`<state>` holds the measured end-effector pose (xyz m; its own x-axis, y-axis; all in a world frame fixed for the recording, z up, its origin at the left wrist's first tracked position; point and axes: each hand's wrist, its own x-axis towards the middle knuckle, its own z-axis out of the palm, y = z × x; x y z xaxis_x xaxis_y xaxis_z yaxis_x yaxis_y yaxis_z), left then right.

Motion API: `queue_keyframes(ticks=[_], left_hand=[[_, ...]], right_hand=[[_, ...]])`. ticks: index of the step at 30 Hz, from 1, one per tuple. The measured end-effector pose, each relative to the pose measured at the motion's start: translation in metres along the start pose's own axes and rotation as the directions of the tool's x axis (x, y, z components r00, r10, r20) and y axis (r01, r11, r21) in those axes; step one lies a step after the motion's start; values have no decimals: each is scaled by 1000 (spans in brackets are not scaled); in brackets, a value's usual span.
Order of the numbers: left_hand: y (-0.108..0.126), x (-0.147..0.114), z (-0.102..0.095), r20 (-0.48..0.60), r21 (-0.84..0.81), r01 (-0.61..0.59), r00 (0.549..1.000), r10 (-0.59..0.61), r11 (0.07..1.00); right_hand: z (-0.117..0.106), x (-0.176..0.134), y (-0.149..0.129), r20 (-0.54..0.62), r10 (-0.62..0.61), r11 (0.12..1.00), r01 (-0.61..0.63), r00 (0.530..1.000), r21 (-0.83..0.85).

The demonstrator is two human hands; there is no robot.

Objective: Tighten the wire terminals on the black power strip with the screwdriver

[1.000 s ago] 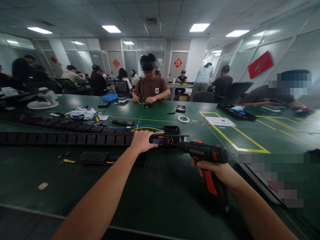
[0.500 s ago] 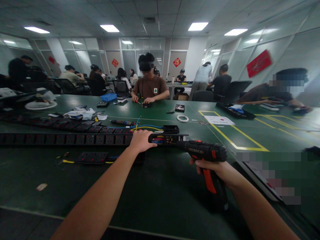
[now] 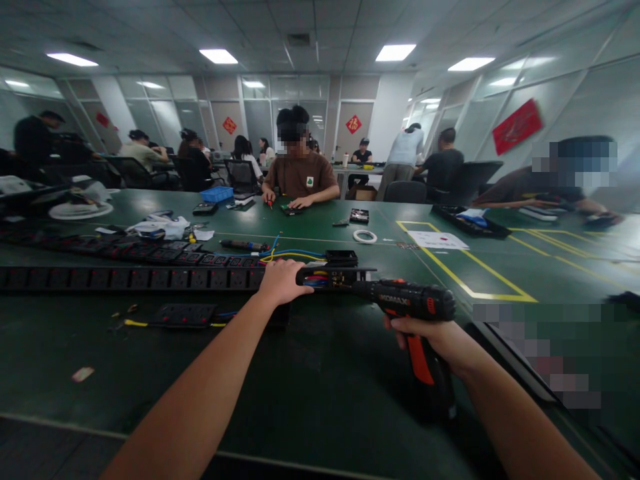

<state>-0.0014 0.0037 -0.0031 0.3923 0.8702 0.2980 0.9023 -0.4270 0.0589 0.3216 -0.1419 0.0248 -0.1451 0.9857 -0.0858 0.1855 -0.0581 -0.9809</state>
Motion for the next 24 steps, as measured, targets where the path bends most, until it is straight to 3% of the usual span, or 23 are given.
queue_keyframes(ticks=[7, 24], left_hand=[[1, 0, -1, 3, 0, 5, 1000, -5, 1000], [2, -1, -3, 32, -15, 21, 999, -21, 1000]], right_hand=[[3, -2, 0, -51, 10, 1000, -10, 999, 8], [3, -3, -4, -9, 3, 1000, -4, 1000, -18]])
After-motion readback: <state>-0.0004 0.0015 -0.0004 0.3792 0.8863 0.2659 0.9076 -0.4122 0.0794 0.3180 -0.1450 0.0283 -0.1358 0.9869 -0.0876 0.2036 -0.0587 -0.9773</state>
